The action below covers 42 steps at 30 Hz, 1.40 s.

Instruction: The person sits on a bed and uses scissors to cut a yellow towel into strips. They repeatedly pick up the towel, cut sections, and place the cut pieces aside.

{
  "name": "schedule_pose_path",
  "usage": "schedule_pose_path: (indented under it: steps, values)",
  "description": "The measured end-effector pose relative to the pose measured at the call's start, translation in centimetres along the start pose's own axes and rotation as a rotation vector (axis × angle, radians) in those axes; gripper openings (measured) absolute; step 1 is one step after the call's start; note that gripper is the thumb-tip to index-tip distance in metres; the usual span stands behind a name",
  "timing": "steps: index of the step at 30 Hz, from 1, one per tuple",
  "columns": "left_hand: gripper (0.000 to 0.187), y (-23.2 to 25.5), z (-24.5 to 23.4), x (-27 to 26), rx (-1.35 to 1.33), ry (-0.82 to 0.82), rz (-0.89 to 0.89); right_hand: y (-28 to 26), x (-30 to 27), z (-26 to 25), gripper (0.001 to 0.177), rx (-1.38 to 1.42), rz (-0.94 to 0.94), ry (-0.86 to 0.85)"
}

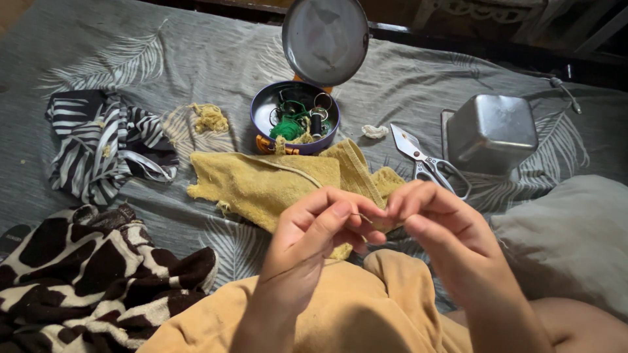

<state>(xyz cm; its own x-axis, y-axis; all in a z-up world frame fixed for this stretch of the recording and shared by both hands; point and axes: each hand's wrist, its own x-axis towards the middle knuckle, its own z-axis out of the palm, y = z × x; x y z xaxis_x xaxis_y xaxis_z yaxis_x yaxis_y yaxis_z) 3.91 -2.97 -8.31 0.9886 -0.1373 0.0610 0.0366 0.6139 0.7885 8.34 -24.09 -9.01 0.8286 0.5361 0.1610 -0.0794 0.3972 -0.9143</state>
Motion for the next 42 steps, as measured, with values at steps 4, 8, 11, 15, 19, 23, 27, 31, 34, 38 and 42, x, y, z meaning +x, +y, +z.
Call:
schedule_pose_path:
  steps: [4,8,11,15,19,23,27,31,34,38,42]
  values:
    - [0.024,-0.8,0.2,0.4,-0.106,0.011,-0.129,0.9,0.2,1.0,0.012,0.150,-0.066,0.114]
    - [0.024,-1.2,-0.1,0.4,-0.187,-0.138,-0.147,0.7,0.7,1.0,0.013,0.270,-0.124,0.214]
    - [0.025,-1.8,-0.5,0.1,0.019,-0.099,-0.166,-0.4,1.1,-0.1,0.012,0.307,-0.155,0.234]
    - [0.019,-2.3,-1.2,1.6,0.176,-0.110,-0.197,-3.6,2.0,-3.2,0.011,0.264,-0.154,0.271]
    - [0.021,-3.1,-1.2,4.8,0.384,-0.143,-0.104,-7.4,2.3,-7.0,0.011,0.180,-0.119,0.378]
    - [0.020,-4.1,-1.3,7.8,0.644,-0.078,-0.106,-10.6,1.3,-10.5,0.010,0.212,-0.233,0.307]
    - [0.019,-5.7,-2.2,10.5,0.715,-0.086,-0.068,-13.4,0.9,-13.6,0.009,0.211,-0.306,0.342]
    - [0.021,-6.1,-4.7,12.7,0.763,-0.093,-0.002,-16.3,2.2,-15.8,0.007,0.165,-0.333,0.381]
    - [0.023,-5.7,-7.4,13.5,0.878,-0.056,0.025,-18.3,3.0,-16.6,0.008,0.114,-0.366,0.374]
    - [0.023,-5.4,-10.6,14.2,0.972,0.082,-0.011,-20.0,4.2,-17.1,0.005,0.142,-0.436,0.337]
    - [0.024,-4.2,-13.5,14.6,1.026,0.124,0.001,-20.5,5.1,-18.3,0.005,0.179,-0.511,0.412]
